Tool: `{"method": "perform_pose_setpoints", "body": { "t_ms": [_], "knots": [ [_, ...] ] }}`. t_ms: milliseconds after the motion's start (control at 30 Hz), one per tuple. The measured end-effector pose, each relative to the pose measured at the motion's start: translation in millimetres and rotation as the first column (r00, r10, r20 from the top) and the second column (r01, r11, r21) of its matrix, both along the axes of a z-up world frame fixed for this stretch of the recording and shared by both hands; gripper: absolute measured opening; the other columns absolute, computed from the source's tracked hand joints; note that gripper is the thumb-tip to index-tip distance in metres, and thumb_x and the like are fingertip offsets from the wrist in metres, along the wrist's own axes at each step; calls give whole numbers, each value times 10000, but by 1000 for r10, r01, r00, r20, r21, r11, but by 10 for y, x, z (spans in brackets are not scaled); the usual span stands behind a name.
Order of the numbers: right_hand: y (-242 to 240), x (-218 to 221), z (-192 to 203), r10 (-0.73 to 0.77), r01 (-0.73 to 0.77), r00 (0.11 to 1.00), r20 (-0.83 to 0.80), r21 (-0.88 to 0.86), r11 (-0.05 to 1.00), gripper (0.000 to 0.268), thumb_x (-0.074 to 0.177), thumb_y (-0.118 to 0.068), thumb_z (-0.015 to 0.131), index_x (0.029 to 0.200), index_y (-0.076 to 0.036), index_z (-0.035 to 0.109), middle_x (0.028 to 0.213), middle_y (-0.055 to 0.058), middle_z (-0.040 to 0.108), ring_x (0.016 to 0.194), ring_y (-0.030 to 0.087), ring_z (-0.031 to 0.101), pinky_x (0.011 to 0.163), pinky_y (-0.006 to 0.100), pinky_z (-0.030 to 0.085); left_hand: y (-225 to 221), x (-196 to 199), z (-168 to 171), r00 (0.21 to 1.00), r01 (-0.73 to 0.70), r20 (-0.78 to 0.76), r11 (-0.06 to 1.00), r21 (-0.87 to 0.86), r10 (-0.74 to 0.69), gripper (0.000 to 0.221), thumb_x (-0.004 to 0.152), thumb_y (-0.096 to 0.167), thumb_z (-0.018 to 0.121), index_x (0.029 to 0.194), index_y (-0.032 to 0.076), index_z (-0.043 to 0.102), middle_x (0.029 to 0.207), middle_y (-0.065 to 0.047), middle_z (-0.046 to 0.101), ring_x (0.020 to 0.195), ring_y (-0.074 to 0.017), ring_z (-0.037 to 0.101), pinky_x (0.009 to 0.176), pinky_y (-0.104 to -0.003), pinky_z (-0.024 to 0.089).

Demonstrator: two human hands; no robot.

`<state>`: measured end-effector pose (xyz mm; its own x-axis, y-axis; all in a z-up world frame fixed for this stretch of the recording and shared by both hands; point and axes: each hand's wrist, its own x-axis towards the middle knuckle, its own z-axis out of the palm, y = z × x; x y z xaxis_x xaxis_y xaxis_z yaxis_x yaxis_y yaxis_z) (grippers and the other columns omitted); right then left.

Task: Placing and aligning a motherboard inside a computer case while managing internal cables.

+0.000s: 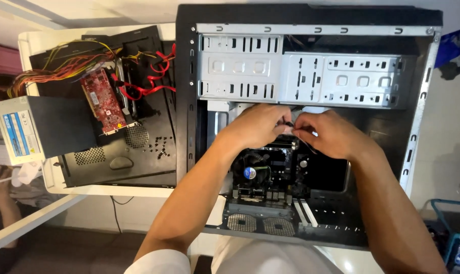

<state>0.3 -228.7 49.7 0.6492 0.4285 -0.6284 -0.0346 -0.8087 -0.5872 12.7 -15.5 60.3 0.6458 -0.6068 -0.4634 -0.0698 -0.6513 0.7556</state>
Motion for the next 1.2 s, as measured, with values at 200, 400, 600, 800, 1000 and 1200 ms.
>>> {"method": "perform_pose_setpoints", "body": {
  "t_ms": [200,400,600,800,1000,1200],
  "knots": [
    [30,-8,86,-7,8,1000,-19,38,999,218,936,-239,654,1098,-95,664,968,119,814,946,382,739,838,501,570,-20,-21,-173,992,74,83,979,191,-92,167,932,228,659,1043,115,710,988,-139,768,1006,-390,729,877,-543,567],
    [61,38,90,0,-1,999,-36,-26,1000,201,976,-248,604,1118,-191,735,916,118,806,912,367,734,814,489,572,-59,-22,-160,992,76,83,984,162,-90,142,949,193,642,986,79,717,923,-159,769,925,-416,737,821,-556,572],
    [-14,53,-12,76,-79,997,-23,-169,982,222,983,-298,591,1121,-248,757,950,119,794,948,384,728,824,511,572,-64,-80,-123,992,117,36,989,90,-121,151,939,143,659,1020,21,696,938,-204,761,944,-441,730,820,-574,574],
    [-26,76,-50,104,-104,995,-12,-229,968,227,974,-332,580,1092,-276,765,912,107,784,958,384,725,834,533,574,-94,-95,-263,991,132,-14,989,59,-132,118,920,120,671,993,33,704,948,-181,771,952,-428,728,808,-568,576],
    [35,86,74,54,-58,998,-26,-208,976,236,989,-275,572,1105,-240,775,953,132,799,982,410,725,848,551,570,-72,-43,-181,989,143,-47,988,67,-140,148,905,93,674,1032,25,707,1009,-180,775,1014,-417,723,850,-572,568],
    [34,79,66,57,-65,998,-39,-223,973,242,989,-300,568,1109,-266,775,1008,111,797,1041,401,715,880,560,566,-75,-54,-194,992,124,-18,990,73,-123,133,907,106,689,1015,29,673,984,-172,768,974,-423,724,822,-577,573]
  ]
}}
